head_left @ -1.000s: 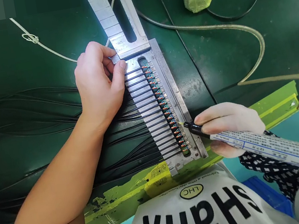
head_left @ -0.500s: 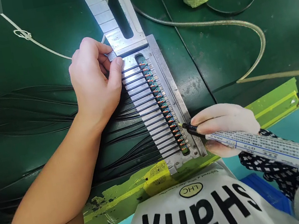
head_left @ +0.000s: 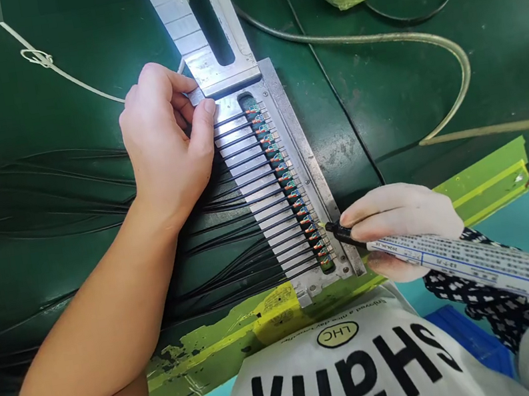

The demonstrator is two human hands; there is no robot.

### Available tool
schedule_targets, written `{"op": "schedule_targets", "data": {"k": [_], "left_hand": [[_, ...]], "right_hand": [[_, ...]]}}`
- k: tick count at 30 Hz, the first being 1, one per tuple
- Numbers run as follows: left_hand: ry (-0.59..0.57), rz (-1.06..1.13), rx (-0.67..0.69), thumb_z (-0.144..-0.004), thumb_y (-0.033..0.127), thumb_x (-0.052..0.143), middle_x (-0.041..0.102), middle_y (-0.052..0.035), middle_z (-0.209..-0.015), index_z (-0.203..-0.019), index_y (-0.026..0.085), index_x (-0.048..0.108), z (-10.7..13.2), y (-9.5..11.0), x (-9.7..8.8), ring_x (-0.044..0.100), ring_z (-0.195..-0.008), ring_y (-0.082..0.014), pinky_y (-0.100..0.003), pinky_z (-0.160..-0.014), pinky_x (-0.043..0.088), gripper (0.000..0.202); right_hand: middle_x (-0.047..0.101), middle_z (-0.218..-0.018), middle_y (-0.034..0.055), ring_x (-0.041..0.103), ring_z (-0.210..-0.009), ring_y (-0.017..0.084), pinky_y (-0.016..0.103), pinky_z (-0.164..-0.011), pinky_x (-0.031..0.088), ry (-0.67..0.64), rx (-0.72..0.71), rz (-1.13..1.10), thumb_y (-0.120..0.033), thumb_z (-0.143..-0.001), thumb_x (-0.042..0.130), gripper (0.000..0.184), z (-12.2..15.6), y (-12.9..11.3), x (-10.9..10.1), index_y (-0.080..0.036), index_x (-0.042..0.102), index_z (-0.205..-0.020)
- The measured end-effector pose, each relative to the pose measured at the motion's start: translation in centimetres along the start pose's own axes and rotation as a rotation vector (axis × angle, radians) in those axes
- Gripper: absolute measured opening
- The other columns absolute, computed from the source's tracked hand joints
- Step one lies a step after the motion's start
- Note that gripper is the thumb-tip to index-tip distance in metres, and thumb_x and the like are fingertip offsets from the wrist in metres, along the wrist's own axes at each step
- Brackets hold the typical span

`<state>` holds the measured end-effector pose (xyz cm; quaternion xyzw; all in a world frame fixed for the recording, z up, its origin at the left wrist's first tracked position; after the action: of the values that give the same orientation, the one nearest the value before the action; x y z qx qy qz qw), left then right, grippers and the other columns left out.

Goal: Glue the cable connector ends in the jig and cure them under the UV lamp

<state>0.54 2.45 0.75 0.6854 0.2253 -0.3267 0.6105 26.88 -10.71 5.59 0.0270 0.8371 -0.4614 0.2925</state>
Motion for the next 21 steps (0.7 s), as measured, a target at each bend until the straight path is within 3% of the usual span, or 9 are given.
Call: {"op": "schedule_targets", "data": {"k": [5, 10, 21], "left_hand": [[0.009, -0.009, 0.037, -0.078, 0.07, 0.04, 0.058, -0.0126, -0.086, -0.108, 0.034, 0.05, -0.04, 0.26, -0.05, 0.053, -0.129, -0.0372, -0.056, -0.082, 0.035, 0.048], [0.029, -0.009, 0.009, -0.082, 0.069, 0.042, 0.057, -0.0102, -0.079, -0.107, 0.035, 0.052, -0.09, 0.31, -0.1, 0.057, -0.123, -0.0355, -0.054, -0.081, 0.035, 0.043], [0.05, 0.0, 0.031, -0.073, 0.059, 0.051, 0.057, -0.0101, -0.077, -0.102, 0.038, 0.053, -0.21, 0.35, -0.12, 0.06, -0.113, -0.0356, -0.055, -0.081, 0.038, 0.036]], "right_hand": [[0.077, -0.093, 0.0047, 0.077, -0.084, 0.018, 0.026, -0.076, 0.067, 0.003, 0.004, 0.025, -0.024, -0.084, 0.066, 0.016, -0.15, -0.17, -0.13, -0.023, 0.07, -0.099], [0.077, -0.093, 0.0067, 0.077, -0.085, 0.017, 0.024, -0.079, 0.066, -0.007, 0.004, 0.017, -0.022, -0.083, 0.067, 0.015, -0.23, -0.15, -0.1, -0.019, 0.07, -0.097], [0.077, -0.095, 0.0066, 0.076, -0.088, 0.016, 0.024, -0.081, 0.065, -0.004, 0.035, 0.024, -0.021, -0.084, 0.066, 0.012, 0.0, -0.19, -0.04, -0.018, 0.071, -0.095]]}}
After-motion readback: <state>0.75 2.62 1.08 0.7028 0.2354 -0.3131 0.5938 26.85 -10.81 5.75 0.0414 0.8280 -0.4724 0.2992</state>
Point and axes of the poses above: each hand's wrist, its own z-axis away from the middle knuckle, its own x-axis out of the palm, y = z × x, the point moved 3 cm from there along -z, towards the middle knuckle
